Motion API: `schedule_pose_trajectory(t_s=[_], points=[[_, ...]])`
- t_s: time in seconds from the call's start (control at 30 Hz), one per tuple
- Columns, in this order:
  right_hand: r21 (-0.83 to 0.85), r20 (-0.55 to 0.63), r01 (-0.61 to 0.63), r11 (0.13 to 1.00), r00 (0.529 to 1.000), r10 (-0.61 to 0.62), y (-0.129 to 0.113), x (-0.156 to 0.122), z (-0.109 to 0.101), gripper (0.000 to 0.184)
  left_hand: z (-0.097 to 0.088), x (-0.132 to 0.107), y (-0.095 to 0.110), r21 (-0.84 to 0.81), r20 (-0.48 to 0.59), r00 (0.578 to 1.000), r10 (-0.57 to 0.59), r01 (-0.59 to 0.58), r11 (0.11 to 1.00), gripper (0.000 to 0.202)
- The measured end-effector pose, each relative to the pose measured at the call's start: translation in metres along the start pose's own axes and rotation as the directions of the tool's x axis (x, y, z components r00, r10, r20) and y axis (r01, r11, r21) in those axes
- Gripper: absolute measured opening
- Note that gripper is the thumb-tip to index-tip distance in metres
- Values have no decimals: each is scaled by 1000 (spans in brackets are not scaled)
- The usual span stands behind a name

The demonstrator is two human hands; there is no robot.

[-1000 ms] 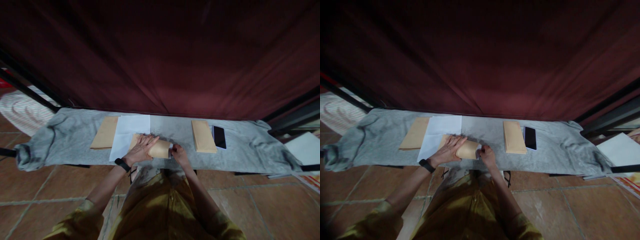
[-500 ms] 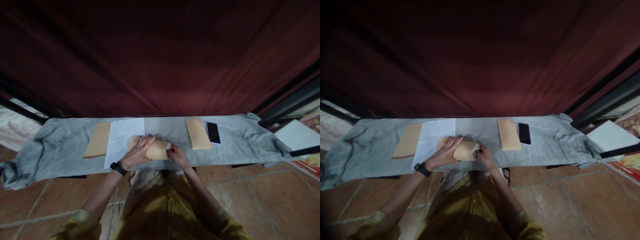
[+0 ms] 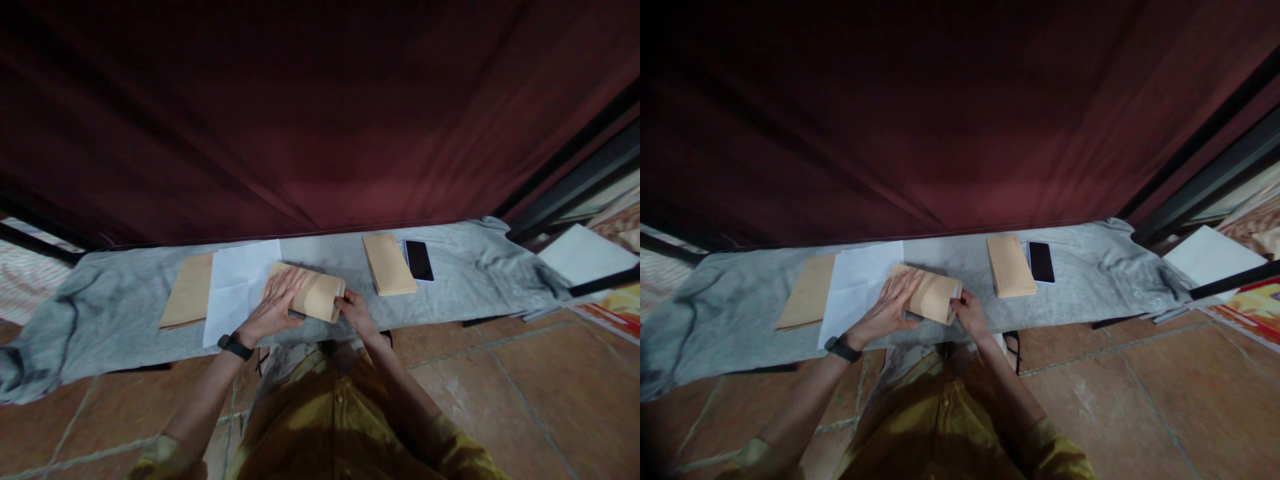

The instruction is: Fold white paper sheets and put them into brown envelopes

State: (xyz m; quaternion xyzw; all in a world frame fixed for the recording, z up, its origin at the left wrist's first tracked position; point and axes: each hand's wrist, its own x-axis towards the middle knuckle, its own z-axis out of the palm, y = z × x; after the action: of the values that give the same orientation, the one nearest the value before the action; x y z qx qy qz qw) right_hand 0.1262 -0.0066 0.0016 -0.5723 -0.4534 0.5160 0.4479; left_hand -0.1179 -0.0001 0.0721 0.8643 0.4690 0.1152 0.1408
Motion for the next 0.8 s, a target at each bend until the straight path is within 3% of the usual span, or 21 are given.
schedule_pose_trajectory(t_s=[0.1, 0.17, 0.23, 0.3, 0.37, 0.43, 0.57, 0.8], points=[[111, -59, -79, 991, 995, 86, -4, 0, -1, 15, 18, -4, 15, -219, -172, 975, -145, 105, 970, 103], [142, -102, -88, 986, 989, 104, -7, 0, -3, 16, 37, -6, 31, -457, -221, 928, -300, 173, 873, 93], [187, -143, -92, 978, 983, 119, -9, -2, -4, 17, 55, -5, 51, -719, -142, 864, -482, 245, 651, 90], [218, -170, -91, 972, 977, 129, -11, -3, -4, 19, 69, -2, 72, -894, 36, 785, -618, 302, 331, 94], [229, -181, -91, 969, 974, 135, -12, -5, -3, 21, 76, 4, 92, -963, 162, 726, -669, 263, 52, 96], [247, -191, -86, 965, 972, 135, -13, -7, -2, 24, 77, 12, 106, -972, 228, 722, -653, 209, -109, 91], [349, -199, -61, 935, 970, 137, -14, -10, 3, 27, 75, 30, 119, -969, 240, 744, -623, 147, -198, 71], [349, -200, -84, 933, 966, 162, -17, -11, 5, 26, 81, 40, 116, -985, 171, 724, -668, 134, -106, 73]])
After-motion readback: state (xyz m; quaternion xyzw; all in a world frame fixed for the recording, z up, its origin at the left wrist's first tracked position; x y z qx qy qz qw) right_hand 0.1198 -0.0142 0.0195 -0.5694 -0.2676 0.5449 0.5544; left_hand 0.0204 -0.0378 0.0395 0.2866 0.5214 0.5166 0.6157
